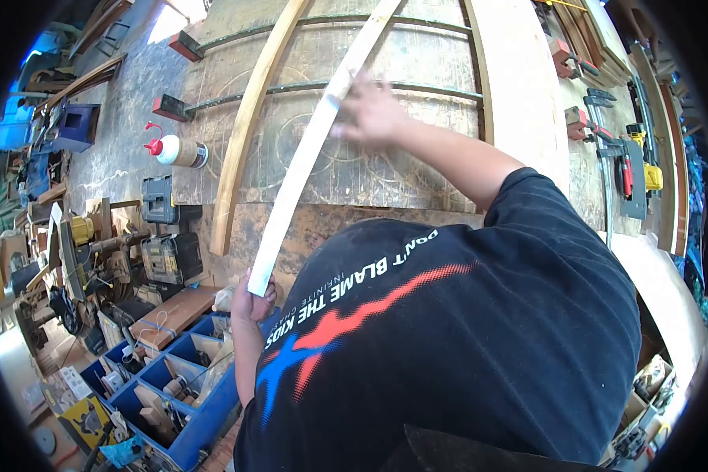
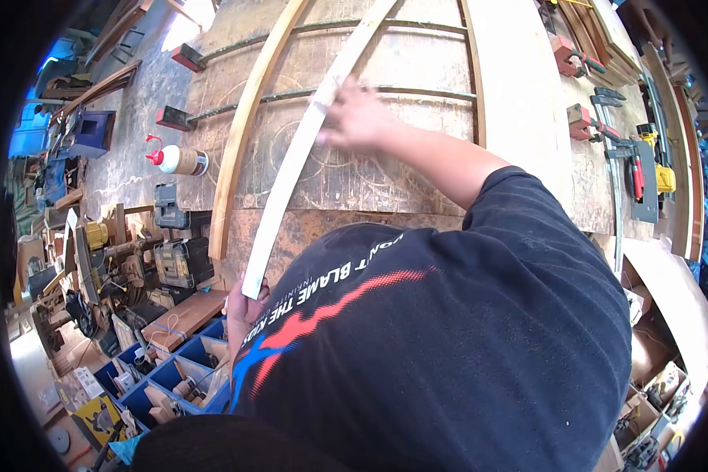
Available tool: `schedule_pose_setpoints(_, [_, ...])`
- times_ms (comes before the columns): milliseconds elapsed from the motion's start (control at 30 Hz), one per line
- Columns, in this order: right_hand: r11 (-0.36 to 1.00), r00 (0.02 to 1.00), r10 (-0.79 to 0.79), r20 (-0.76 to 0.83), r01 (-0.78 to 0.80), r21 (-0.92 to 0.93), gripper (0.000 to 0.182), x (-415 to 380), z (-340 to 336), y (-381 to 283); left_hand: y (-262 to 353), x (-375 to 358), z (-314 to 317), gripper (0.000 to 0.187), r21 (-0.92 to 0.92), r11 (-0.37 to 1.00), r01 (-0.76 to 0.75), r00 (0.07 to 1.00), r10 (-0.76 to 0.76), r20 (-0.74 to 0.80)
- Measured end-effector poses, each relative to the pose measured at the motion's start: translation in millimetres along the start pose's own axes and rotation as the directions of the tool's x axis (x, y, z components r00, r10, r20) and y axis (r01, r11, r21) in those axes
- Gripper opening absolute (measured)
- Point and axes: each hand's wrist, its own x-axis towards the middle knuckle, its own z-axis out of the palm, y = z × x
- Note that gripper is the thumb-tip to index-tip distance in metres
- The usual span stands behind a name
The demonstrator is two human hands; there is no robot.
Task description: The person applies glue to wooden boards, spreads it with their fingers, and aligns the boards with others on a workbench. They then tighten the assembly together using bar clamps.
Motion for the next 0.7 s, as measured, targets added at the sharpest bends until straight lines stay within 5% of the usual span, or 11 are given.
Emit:
schedule_pose_setpoints(33, [0.973,0.977,-0.209,0.037,0.211,-0.087,0.079,-7,9,-2,0,1,-2,0.048,-0.009,1.0,0.003,1.0,-0.003,-0.009])
schedule_pose_setpoints(100, [0.964,0.962,-0.25,0.108,0.258,-0.064,0.081,-9,12,3,2,1,-3,0.049,-0.019,1.0,0.012,1.0,-0.012,-0.013])
schedule_pose_setpoints(200, [0.985,0.986,0.162,-0.027,-0.163,-0.058,0.083,18,4,33,6,3,-10,0.05,-0.03,0.999,0.044,0.999,-0.043,0.029])
schedule_pose_setpoints(300, [0.989,0.992,0.125,-0.011,-0.126,-0.083,0.083,15,-14,29,5,3,-10,0.05,-0.021,0.999,0.044,0.999,-0.044,-0.015])
schedule_pose_setpoints(433, [0.957,0.96,-0.233,0.155,0.254,-0.139,0.087,-3,-6,16,7,9,-10,0.05,-0.017,1.0,0.007,0.999,-0.008,-0.035])
schedule_pose_setpoints(500, [0.994,0.998,0.022,-0.06,-0.028,-0.104,0.092,12,16,45,7,9,-7,0.052,0.008,1.0,-0.002,0.999,0.002,-0.053])
schedule_pose_setpoints(567, [0.956,0.932,0.251,-0.26,-0.281,-0.088,0.091,30,22,66,7,7,7,0.055,0.005,1.0,-0.022,0.994,0.023,-0.107])
schedule_pose_setpoints(600, [0.973,0.922,0.179,-0.343,-0.217,-0.075,0.092,29,24,63,8,4,8,0.057,0.017,1.0,0.0,0.995,0.001,-0.095])
schedule_pose_setpoints(700, [0.984,0.981,-0.141,0.136,0.155,-0.092,0.091,0,-9,18,12,6,9,0.055,0.027,0.999,0.046,0.998,-0.045,-0.047])
